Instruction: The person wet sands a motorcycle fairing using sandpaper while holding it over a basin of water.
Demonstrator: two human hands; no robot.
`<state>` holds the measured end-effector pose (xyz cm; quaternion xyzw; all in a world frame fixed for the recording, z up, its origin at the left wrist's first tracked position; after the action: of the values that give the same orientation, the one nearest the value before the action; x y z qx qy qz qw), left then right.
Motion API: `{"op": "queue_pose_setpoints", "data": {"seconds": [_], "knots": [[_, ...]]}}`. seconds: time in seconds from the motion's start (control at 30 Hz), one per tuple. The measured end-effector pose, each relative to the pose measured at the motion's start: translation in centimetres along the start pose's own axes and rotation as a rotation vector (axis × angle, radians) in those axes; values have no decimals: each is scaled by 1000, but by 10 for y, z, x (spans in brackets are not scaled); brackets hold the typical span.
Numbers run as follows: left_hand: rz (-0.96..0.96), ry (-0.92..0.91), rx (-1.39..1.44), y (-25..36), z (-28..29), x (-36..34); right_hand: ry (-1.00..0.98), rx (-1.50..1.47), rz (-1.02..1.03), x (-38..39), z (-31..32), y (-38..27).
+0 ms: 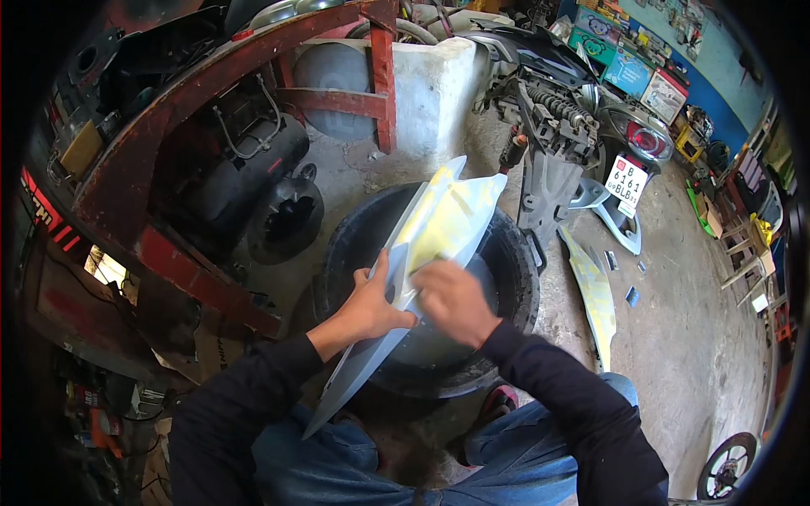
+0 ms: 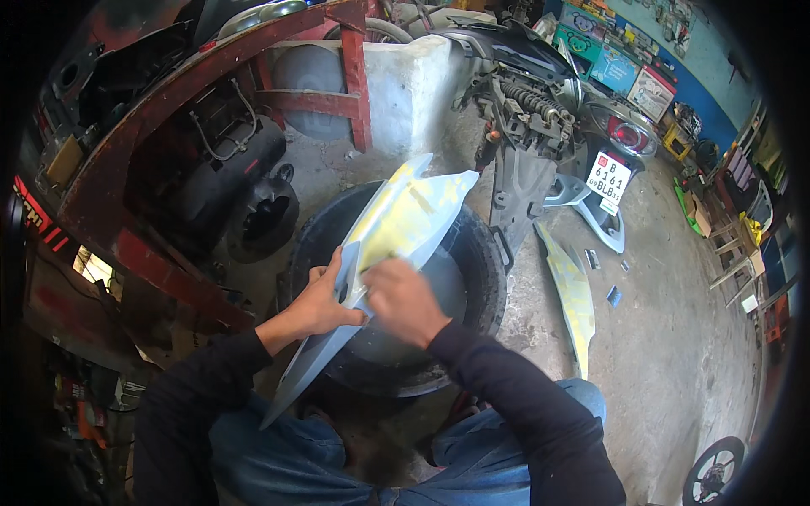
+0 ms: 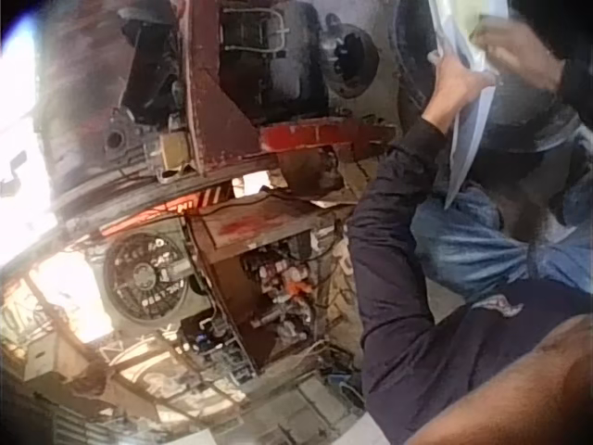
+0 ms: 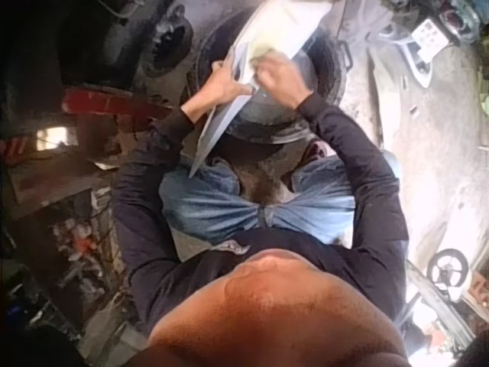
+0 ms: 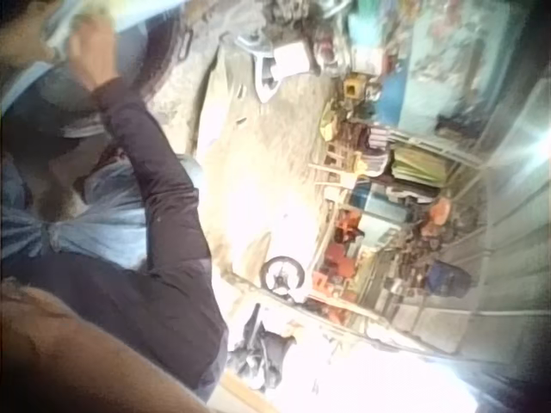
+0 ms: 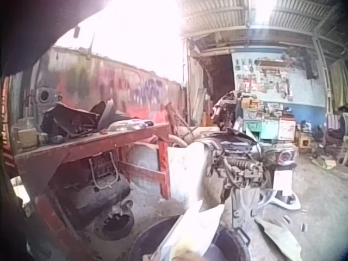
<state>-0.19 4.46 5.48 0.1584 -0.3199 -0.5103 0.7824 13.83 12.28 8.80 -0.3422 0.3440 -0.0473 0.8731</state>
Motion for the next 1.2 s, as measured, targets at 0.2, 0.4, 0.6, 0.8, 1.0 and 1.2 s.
{"op": "queue_pose_setpoints", "data": {"seconds": [0.2,0.4,0.6,0.8,1.0,1.2], "knots": [[-14,14,17,2,3,3,24,116,-82,-4,19,25],[-30,33,7,1,1,2,-51,64,30,-4,14,15],[-46,30,-27,0,0,0,8,54,40,4,7,13],[-15,29,36,-3,2,-1,-34,-8,100,1,-5,-14],[16,-6,44,-2,-1,-3,47,63,-39,1,7,13],[-8,-17,73,6,4,3,108,107,-135,2,39,63]]}}
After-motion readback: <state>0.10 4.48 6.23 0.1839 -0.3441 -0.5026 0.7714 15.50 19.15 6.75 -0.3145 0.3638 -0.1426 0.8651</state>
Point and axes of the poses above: each hand's wrist, its own x-axis away from the middle knuckle, its own z-axis out of the back of the hand, y = z × x, the point moved 6 cm from there along -x, towards the middle knuckle, and after that the axes turned 11 degrees about -x, right-handed, at the moved point
